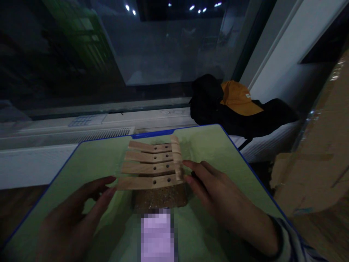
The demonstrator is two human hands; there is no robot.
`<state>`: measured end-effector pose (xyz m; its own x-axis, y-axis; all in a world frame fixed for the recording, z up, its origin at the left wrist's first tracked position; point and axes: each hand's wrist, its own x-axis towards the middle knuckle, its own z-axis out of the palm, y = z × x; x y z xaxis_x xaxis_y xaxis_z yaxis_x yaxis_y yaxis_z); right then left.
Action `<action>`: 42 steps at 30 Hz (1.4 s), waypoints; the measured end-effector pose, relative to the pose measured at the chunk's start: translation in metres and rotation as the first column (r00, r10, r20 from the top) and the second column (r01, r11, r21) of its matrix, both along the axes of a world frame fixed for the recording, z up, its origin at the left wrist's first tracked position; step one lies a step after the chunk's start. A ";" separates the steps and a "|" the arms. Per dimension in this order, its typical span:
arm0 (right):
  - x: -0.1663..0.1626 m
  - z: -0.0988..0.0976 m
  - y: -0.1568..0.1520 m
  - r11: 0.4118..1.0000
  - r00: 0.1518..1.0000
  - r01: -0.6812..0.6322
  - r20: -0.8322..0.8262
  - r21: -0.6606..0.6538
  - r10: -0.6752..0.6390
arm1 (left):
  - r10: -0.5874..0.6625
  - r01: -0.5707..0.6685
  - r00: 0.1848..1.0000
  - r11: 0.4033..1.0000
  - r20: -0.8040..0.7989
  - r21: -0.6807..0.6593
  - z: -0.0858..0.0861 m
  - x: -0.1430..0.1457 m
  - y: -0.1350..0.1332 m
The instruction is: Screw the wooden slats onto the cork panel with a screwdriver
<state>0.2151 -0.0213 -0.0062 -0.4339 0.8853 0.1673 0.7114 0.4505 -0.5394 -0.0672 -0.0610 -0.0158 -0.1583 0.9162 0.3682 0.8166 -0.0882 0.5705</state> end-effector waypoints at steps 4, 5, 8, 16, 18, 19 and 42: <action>-0.006 -0.016 0.001 0.995 1.000 0.003 0.011 -0.100 -0.002 | 0.029 -0.029 0.983 1.000 0.180 -0.005 -0.024 0.013 -0.001; -0.007 -0.018 0.001 0.995 1.000 0.004 0.005 -0.103 -0.003 | 0.043 -0.035 0.974 0.999 0.223 -0.038 -0.029 0.017 0.000; -0.008 -0.024 0.002 0.996 1.000 0.014 -0.012 -0.093 -0.016 | 0.015 0.002 0.933 0.999 0.360 -0.047 -0.041 0.025 0.004; -0.006 -0.025 0.003 1.000 1.000 0.007 -0.002 -0.027 -0.007 | 0.075 -0.039 0.823 0.996 0.563 -0.075 -0.044 0.029 0.004; -0.007 -0.023 0.004 0.999 1.000 0.004 0.008 -0.033 -0.004 | 0.076 -0.027 0.823 0.995 0.563 -0.095 -0.042 0.029 0.003; -0.008 -0.021 0.004 0.999 1.000 0.005 0.016 -0.045 -0.004 | 0.072 -0.012 0.823 0.994 0.563 -0.109 -0.041 0.028 0.002; -0.004 -0.019 -0.002 0.996 0.999 0.037 0.034 -0.078 -0.035 | 0.101 -0.039 0.867 0.990 0.488 -0.134 -0.038 0.028 -0.003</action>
